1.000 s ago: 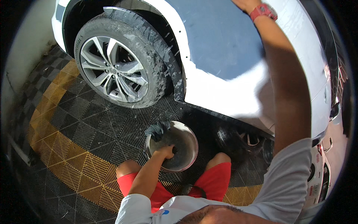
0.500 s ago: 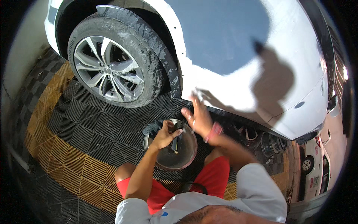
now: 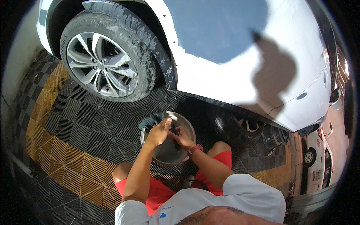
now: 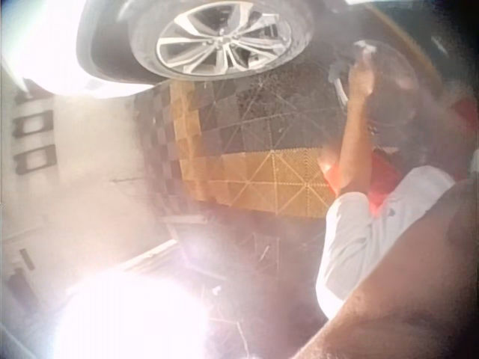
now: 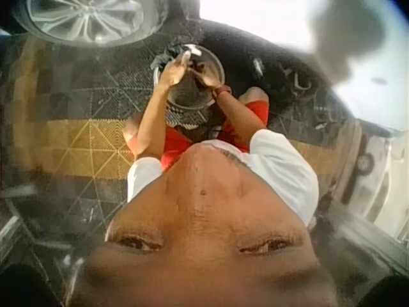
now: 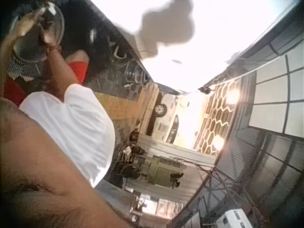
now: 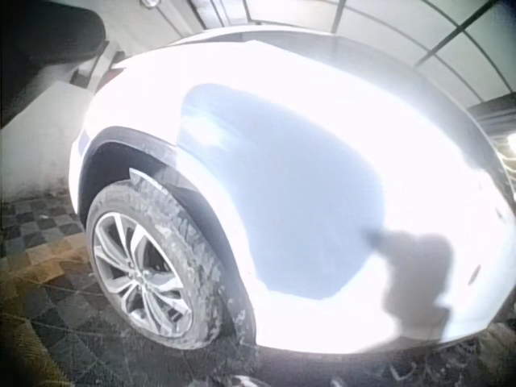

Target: The person kneels beside a white car and uses a sanding block to sand the side panel near the front wheel. They repeatedly dip the sanding block into a bucket of water and continue sanding the surface.

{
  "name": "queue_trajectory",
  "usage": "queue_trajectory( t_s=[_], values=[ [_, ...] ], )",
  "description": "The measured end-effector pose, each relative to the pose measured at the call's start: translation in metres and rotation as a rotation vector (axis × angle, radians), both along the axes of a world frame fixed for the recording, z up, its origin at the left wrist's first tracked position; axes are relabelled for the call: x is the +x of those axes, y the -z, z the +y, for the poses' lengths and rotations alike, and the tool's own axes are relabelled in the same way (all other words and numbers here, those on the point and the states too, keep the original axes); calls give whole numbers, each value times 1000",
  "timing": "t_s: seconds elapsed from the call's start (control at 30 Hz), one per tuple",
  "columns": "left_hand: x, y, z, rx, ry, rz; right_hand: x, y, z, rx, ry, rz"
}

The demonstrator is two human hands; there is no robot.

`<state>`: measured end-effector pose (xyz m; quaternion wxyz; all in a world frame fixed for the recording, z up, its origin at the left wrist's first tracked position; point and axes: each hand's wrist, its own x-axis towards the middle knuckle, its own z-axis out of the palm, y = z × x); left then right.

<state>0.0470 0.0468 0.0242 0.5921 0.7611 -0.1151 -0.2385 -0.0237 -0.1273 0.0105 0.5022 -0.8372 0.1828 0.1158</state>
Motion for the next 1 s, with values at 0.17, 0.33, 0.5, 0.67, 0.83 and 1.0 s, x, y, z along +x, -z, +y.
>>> queue_trajectory(
  t_s=[0.17,0.33,0.5,0.67,0.83,1.0],
  values=[
    [-5,-25,-12,21,-88,-350,38,100,-48,-772,-737,244],
    [-4,-22,11,236,-361,-688,2,129,-5,-958,-458,139],
    [8,14,11,522,-379,-610,0,108,-8,-994,-958,213],
    [23,36,27,614,-161,-282,29,-133,-17,-925,-998,-280],
    [35,32,29,611,-170,-282,83,-324,-77,-1584,-433,-1112],
    [37,33,16,627,-160,-304,137,-435,-95,-1780,-104,-1445]
  ],
)
